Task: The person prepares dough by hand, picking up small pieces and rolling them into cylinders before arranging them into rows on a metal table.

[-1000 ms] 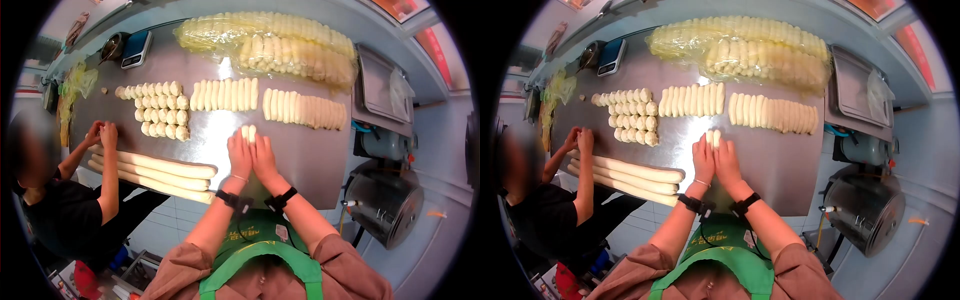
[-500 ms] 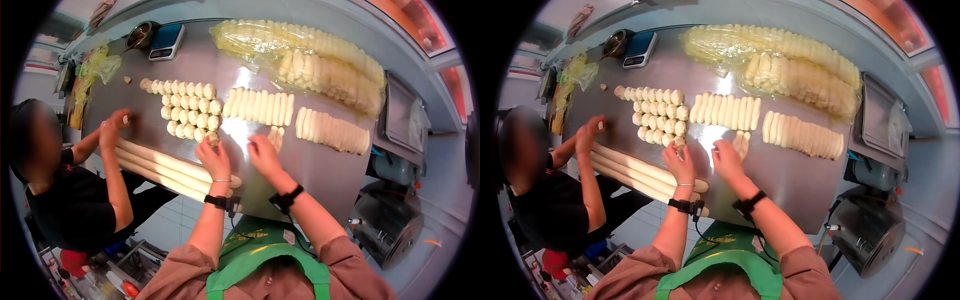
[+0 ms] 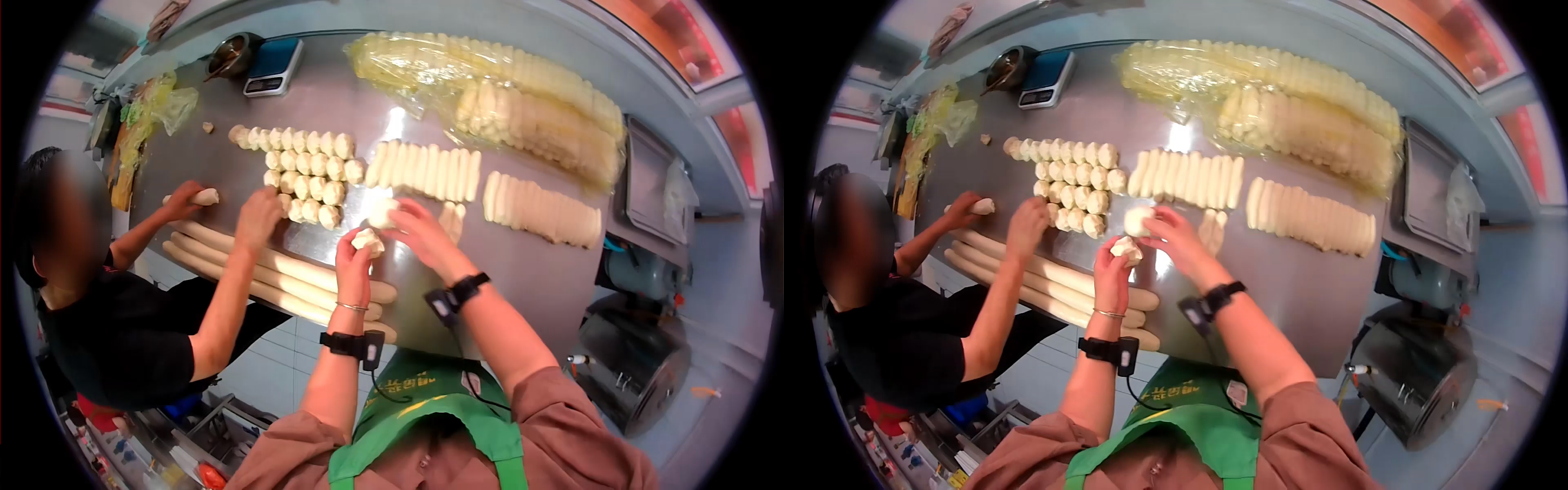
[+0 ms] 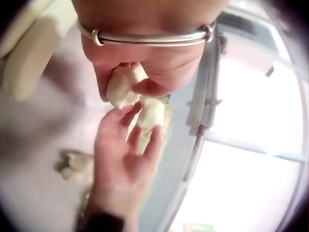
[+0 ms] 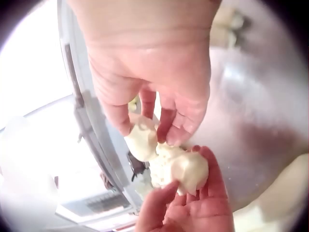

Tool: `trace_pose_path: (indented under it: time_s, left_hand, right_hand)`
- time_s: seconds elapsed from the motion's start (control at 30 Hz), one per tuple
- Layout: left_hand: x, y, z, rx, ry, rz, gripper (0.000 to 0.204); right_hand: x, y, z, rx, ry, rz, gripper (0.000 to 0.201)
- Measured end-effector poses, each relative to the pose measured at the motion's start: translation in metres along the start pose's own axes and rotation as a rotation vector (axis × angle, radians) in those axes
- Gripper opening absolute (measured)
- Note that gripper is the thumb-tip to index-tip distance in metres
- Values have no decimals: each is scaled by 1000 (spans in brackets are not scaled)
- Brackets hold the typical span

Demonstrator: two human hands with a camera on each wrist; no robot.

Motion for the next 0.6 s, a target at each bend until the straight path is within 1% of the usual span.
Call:
trace_pose_path:
  time_s: [0.03, 0.07, 0.1, 0.17, 0.2, 0.23, 0.3, 0.37, 0.4, 0.47, 0.53, 0.57, 0.6]
  left_hand:
    - [-14, -15, 3, -203, 204, -228, 20]
    - [-23, -31, 1, -292, 307, -275, 21]
    - [-28, -42, -11, -288, 328, -296, 21]
    - [-37, -72, -40, 89, 320, -492, 18]
    - [-48, -88, -54, 427, 172, -453, 14]
    - [-74, -103, -52, 830, -252, -414, 12]
    - [-103, -97, -101, 1322, -721, -567, 26]
    - [-139, -72, -144, 1296, -1000, -587, 45]
    - [-153, -70, -150, 1302, -1005, -579, 45]
    - [-164, -78, -163, 1580, -961, -513, 54]
    - [-119, -125, -167, 1707, -862, -404, 58]
    - [-97, -155, -150, 1617, -859, -314, 60]
    - [-85, -179, -132, 1516, -869, -225, 62]
  right_hand:
    - [-21, 17, -18, 76, -6, -14, 38]
    - [-44, 32, -39, 130, -6, -77, 36]
    - [-64, 48, -56, 122, 8, -52, 36]
    - [-101, 84, -84, -220, -43, 114, 30]
    - [-123, 104, -96, -660, 63, 73, 29]
    - [-151, 121, -100, -1095, 164, 26, 29]
    - [-224, 143, -94, -1807, 427, -90, 37]
    - [-286, 173, -57, -1938, 621, -191, 53]
    - [-300, 172, -50, -1932, 632, -193, 53]
    - [-305, 168, -34, -1979, 524, -204, 60]
    - [-236, 179, -46, -1979, 533, -55, 62]
    - [-201, 181, -57, -1992, 601, 0, 62]
    - [-179, 183, -66, -2012, 680, 62, 62]
Point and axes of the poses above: each hand's wrist, its own x-axis towards the middle knuckle, its own y-axis out of the back of the hand, z = x × y, the point moved 3 cm from there along x, towards the middle knuckle, and after that the axes turned 15 degrees about y, right-handed, at the moved point
